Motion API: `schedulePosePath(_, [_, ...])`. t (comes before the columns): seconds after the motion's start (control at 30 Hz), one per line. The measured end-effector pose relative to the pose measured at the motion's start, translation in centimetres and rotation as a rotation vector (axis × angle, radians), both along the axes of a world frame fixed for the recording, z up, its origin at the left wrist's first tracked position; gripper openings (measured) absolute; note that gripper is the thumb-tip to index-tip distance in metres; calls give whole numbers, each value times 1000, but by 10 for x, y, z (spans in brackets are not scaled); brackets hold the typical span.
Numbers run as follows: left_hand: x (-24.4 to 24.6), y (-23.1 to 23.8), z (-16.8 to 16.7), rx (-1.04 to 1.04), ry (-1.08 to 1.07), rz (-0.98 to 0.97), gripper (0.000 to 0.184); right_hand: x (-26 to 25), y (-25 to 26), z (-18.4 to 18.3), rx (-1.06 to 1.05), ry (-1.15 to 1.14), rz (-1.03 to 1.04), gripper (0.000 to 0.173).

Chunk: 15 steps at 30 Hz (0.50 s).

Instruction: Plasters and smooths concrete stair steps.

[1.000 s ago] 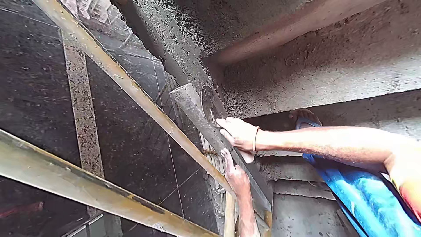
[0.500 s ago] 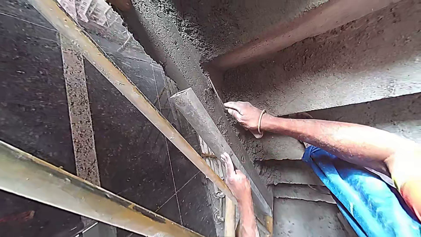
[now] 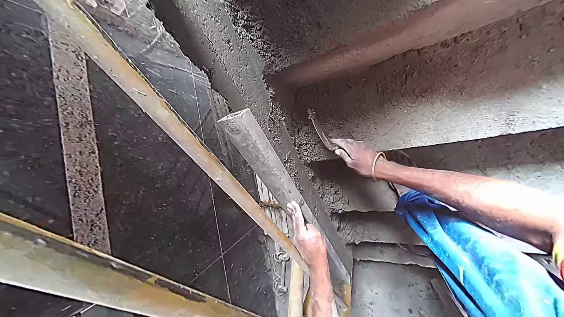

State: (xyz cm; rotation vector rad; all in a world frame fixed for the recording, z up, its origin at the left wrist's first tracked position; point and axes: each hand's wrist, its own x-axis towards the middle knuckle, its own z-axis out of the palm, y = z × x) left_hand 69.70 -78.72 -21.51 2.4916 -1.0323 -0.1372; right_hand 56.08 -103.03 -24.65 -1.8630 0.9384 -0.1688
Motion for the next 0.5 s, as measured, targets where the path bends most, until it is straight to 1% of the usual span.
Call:
schedulePosePath(0.03, [1, 0, 0, 3, 1, 6, 58, -3, 2, -3, -6, 1, 3, 44])
schedulePosePath(0.1, [0, 1, 1, 19, -5, 8, 58, -8, 10, -8, -78, -70, 16, 42])
schedulePosePath(0.2, [-2, -4, 1, 19, 2, 26, 59, -11, 11, -14, -14, -65, 19, 38])
schedulePosePath(0.3, [-3, -2, 1, 10, 0, 36, 58, -17, 26, -5, -5, -215, -73, 30])
schedulePosePath(0.33, [-3, -2, 1, 16, -16, 26, 57, -19, 32, -5, 48, -265, -115, 25])
schedulePosePath(0.37, [-4, -2, 1, 25, -32, 17, 57, -22, 39, -7, 156, -285, -136, 21])
schedulePosePath(0.43, [-5, -4, 3, 14, -37, -1, 57, -31, 48, -17, 423, -213, -92, 25])
schedulePosePath(0.5, [-5, -1, 3, -1, -45, -13, 56, -40, 63, -27, 525, -131, -36, 30])
